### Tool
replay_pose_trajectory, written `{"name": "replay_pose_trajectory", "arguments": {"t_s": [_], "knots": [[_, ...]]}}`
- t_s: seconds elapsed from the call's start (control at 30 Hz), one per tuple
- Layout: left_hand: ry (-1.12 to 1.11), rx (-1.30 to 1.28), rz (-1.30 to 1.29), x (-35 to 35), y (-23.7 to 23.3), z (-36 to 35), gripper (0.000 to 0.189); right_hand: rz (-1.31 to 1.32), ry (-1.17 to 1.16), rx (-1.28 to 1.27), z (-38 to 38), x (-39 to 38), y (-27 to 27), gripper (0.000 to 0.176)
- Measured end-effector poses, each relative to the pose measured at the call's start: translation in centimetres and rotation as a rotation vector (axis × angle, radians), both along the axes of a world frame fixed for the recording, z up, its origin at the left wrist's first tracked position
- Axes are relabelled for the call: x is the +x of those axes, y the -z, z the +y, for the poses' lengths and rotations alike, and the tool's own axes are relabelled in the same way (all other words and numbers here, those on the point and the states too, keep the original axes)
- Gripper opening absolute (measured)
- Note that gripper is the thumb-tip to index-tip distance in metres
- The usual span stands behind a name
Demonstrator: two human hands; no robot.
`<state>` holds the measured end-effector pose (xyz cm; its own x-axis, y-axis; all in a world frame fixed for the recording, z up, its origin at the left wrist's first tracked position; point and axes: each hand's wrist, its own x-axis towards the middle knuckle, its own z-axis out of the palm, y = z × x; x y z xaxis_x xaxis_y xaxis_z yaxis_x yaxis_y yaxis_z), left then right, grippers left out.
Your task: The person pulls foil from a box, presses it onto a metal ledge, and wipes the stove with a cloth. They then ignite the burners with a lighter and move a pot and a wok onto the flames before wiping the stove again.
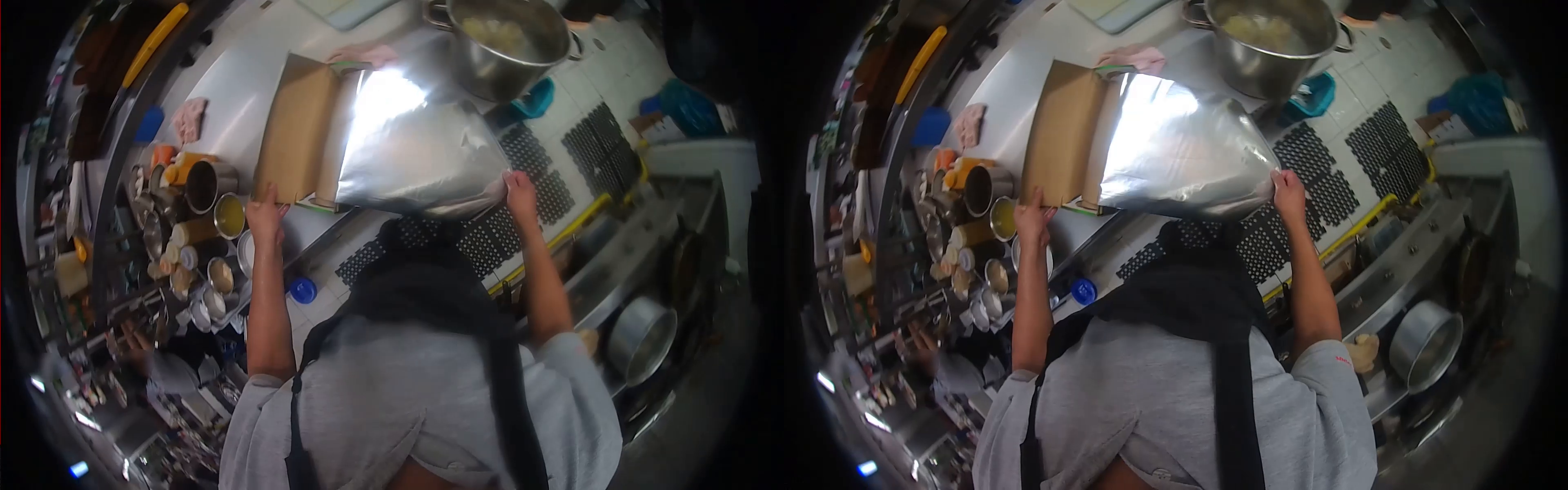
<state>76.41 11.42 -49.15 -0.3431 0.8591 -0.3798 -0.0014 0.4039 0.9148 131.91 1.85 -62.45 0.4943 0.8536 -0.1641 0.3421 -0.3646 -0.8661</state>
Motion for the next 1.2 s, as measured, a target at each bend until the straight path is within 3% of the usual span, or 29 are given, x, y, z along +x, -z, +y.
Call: {"name": "replay_pose_trajectory", "arguments": {"t_s": [0.1, 0.27, 0.33, 0.4, 0.57, 0.63, 0.7, 0.73, 0.77, 0.8, 0.87, 0.93, 1.0, 1.13, 1.2], "knots": [[-0.046, 0.058, 0.164, 1.2, -0.3, -0.3, 0.029, -0.008, 0.033, -0.011, 1.4, -0.5, 4.1, 0.031], [-0.097, -0.008, 0.261, 1.7, -1.1, -0.6, 0.031, 0.018, -0.019, -0.015, 5.6, -1.2, 5.8, 0.033], [-0.12, 0.015, 0.336, 2.3, -1.4, -0.4, 0.03, -0.114, 0.025, 0.009, 7.2, -0.4, 6.6, 0.034], [-0.117, 0.014, 0.347, 2.6, -1.9, -0.5, 0.029, -0.032, -0.015, 0.024, 7.5, 1.5, 6.6, 0.036], [-0.04, 0.041, 0.447, 2.0, -1.4, -1.2, 0.031, -0.29, -0.008, -0.011, 4.4, 9.0, 8.6, 0.038], [0.184, 0.218, 0.69, 3.3, -1.7, -2.4, 0.053, -0.352, 0.031, -0.064, 0.7, 11.5, 7.9, 0.039], [0.258, 0.435, 0.93, 6.5, -2.5, -4.2, 0.092, -0.496, 0.004, -0.043, -4.0, 14.7, 10.1, 0.039], [0.276, 0.402, 0.86, 7.2, -1.9, -5.3, 0.107, -0.559, -0.028, 0.008, -6.6, 16.0, 11.6, 0.04], [0.296, 0.368, 0.787, 7.7, -1.0, -6.0, 0.122, -0.441, 0.094, -0.089, -8.4, 15.4, 10.0, 0.04], [0.29, 0.374, 0.78, 8.4, -0.5, -5.9, 0.122, -0.324, 0.213, -0.187, -10.4, 14.7, 8.3, 0.041], [0.306, 0.402, 0.903, 9.3, 0.5, -5.8, 0.118, -0.489, 0.117, -0.24, -14.6, 15.1, 8.2, 0.041], [0.273, 0.443, 0.877, 8.7, 3.3, -5.3, 0.112, -0.491, 0.117, -0.206, -18.8, 14.7, 8.4, 0.04], [0.229, 0.486, 0.864, 8.0, 4.5, -4.7, 0.106, -0.496, 0.192, -0.336, -21.8, 13.6, 8.0, 0.039], [0.221, 0.63, 0.707, 6.2, 1.7, -3.4, 0.093, -0.371, 0.313, -0.284, -26.8, 10.4, 6.7, 0.037], [0.202, 0.753, 0.632, 4.7, -1.5, -1.9, 0.085, -0.601, 0.178, -0.31, -27.7, 8.3, 4.8, 0.036]]}}
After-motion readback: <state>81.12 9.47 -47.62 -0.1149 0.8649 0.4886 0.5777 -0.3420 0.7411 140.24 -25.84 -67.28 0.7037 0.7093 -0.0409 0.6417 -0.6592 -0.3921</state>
